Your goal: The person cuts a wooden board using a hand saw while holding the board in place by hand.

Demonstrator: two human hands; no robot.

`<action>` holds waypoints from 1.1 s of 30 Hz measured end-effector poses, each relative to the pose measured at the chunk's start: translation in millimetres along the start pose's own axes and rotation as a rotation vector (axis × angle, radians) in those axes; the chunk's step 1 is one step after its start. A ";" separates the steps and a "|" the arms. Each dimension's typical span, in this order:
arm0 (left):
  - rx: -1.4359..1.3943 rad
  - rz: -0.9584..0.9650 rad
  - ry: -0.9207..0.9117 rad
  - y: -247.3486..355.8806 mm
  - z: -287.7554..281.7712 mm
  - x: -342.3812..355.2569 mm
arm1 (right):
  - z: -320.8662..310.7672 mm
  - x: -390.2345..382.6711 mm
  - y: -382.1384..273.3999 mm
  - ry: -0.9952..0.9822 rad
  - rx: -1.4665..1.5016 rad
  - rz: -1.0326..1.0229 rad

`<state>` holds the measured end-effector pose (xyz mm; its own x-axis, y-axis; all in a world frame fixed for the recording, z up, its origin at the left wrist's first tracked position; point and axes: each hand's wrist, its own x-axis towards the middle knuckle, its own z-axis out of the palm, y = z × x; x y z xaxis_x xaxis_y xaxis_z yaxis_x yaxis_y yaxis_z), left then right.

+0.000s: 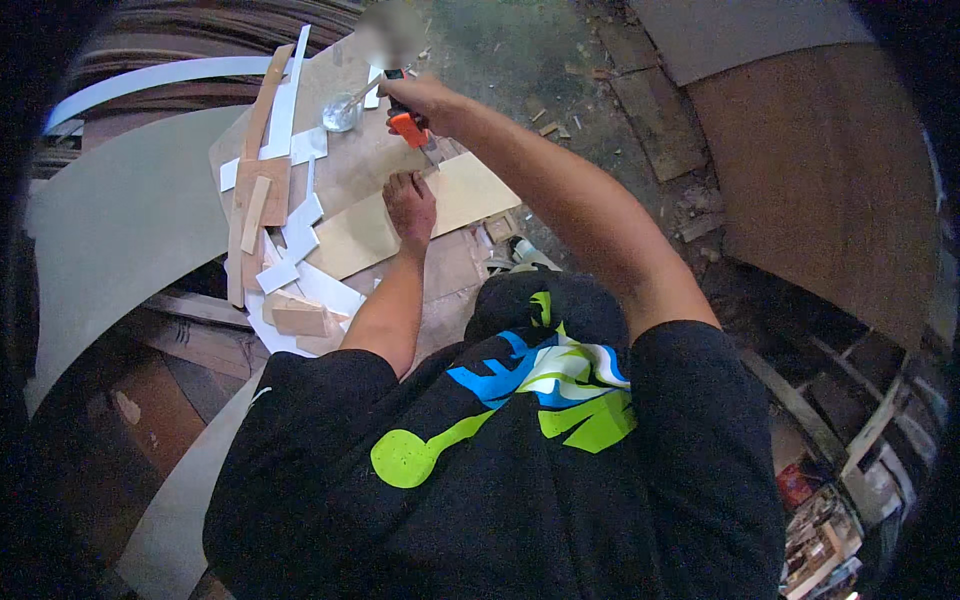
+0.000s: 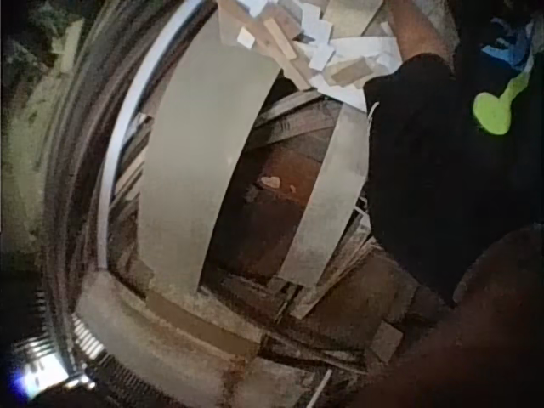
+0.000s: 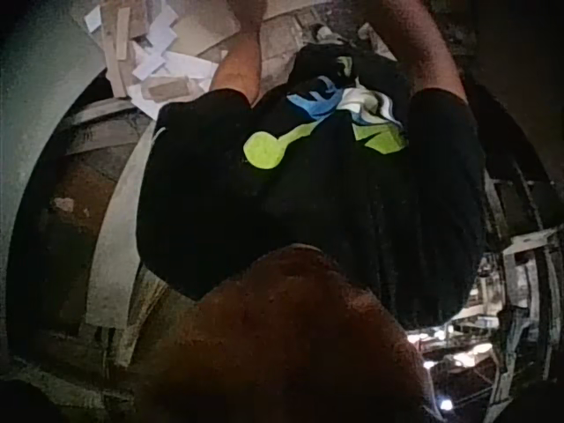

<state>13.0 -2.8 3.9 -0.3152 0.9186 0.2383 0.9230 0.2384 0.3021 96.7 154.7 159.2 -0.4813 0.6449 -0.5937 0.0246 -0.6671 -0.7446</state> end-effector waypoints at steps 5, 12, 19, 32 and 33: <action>-0.064 0.009 0.026 -2.9 2.6 -1.2 | 1.2 -3.4 -0.3 -0.007 0.009 0.005; -0.026 0.039 0.047 -1.7 4.0 -1.1 | -0.3 -6.4 1.2 -0.068 0.020 0.075; -0.032 0.007 -0.005 -4.8 8.5 -0.9 | 8.1 -2.2 -1.9 -0.017 0.029 0.102; -0.018 0.050 0.025 0.4 -0.6 -1.8 | 33.8 -97.8 -23.6 0.096 -0.197 0.003; -0.068 -0.015 0.002 0.9 0.3 -1.5 | 34.5 -108.0 -30.9 0.044 -0.111 -0.013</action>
<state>14.4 -3.9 3.6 -0.3298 0.9144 0.2349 0.9008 0.2303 0.3681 117.7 92.8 256.8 -0.4430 0.6707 -0.5949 0.1168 -0.6148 -0.7800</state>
